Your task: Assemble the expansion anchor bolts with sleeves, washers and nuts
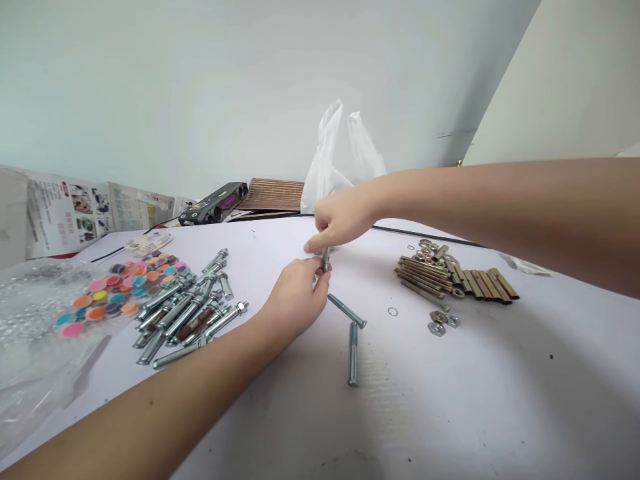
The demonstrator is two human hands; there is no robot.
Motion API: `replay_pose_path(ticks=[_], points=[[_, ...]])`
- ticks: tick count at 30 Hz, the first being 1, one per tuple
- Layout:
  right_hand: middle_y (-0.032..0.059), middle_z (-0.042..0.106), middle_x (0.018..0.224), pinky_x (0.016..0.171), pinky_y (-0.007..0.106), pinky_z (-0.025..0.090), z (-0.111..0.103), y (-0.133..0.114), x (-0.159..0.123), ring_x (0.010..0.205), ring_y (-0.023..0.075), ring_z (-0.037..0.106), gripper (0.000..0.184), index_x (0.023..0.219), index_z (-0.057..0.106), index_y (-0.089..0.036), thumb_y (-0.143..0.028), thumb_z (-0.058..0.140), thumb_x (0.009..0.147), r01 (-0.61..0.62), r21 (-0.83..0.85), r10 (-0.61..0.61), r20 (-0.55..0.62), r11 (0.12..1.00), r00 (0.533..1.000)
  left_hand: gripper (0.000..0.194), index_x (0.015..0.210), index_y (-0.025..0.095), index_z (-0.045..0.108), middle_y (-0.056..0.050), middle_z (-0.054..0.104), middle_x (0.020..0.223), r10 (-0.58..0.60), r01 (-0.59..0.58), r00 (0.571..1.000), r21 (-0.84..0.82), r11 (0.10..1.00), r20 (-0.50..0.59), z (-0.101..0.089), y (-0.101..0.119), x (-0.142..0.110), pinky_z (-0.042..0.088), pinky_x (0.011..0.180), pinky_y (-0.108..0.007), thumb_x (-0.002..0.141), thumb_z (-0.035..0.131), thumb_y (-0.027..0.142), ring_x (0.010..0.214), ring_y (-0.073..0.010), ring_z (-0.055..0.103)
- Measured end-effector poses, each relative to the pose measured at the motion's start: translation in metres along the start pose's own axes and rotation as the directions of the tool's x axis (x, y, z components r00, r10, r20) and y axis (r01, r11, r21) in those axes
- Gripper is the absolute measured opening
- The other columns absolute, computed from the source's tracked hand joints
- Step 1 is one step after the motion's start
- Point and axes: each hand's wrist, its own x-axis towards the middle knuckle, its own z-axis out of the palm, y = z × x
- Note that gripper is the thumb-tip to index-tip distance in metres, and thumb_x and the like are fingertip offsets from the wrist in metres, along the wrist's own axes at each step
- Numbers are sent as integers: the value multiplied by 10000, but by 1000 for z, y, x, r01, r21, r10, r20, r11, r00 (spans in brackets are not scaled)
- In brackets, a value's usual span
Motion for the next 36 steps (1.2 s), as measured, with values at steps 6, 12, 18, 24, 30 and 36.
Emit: replay_pose_path(ticks=[6, 12, 18, 24, 30, 36], points=[[34, 696, 969, 664, 385, 497, -1, 23, -28, 890, 270, 642, 253, 986, 682, -289, -194, 672, 751, -10, 331, 6, 15, 944, 1000, 170, 863, 198, 649, -11, 658, 801, -58, 59, 998, -112, 992, 19, -1, -1, 1, 436, 701, -284, 842, 503, 282, 747, -162, 585], [72, 737, 952, 780, 368, 562, 23, 30, -32, 819, 213, 691, 63, 881, 672, -207, -215, 657, 820, 109, 644, -51, -108, 757, 993, 151, 886, 205, 635, 8, 616, 791, -84, 82, 996, -178, 981, -5, 0, 2, 0, 421, 694, -262, 777, 565, 283, 742, -143, 550], [74, 717, 808, 720, 326, 578, 37, 24, -25, 754, 175, 662, 127, 810, 717, -193, -319, 705, 815, 151, 780, -71, -136, 607, 988, 224, 702, 190, 539, 39, 452, 651, -52, 48, 998, -169, 984, -21, -3, 2, 0, 328, 589, -249, 839, 521, 368, 611, -107, 404], [30, 682, 734, 714, 263, 557, 49, 16, -22, 736, 124, 626, 122, 818, 746, -168, -272, 683, 821, 152, 780, -134, -88, 607, 987, 195, 823, 195, 618, 46, 456, 648, -39, 41, 999, -181, 983, 14, -2, -3, 2, 328, 588, -242, 846, 521, 362, 613, -107, 410], [44, 699, 774, 718, 286, 557, 58, 20, -20, 709, 132, 629, 227, 879, 751, -169, -372, 660, 834, 210, 746, -149, -149, 632, 978, 206, 798, 184, 614, 35, 490, 650, -44, 45, 999, -175, 984, 11, -2, -3, 2, 337, 585, -243, 845, 523, 363, 611, -115, 426], [50, 710, 782, 673, 293, 521, 55, 29, -41, 665, 145, 635, 273, 802, 710, -182, -428, 605, 858, 142, 647, 23, -239, 749, 971, 235, 702, 186, 566, 31, 536, 647, -67, 67, 998, -174, 982, 7, -2, -2, 3, 363, 599, -247, 845, 531, 370, 624, -119, 476]])
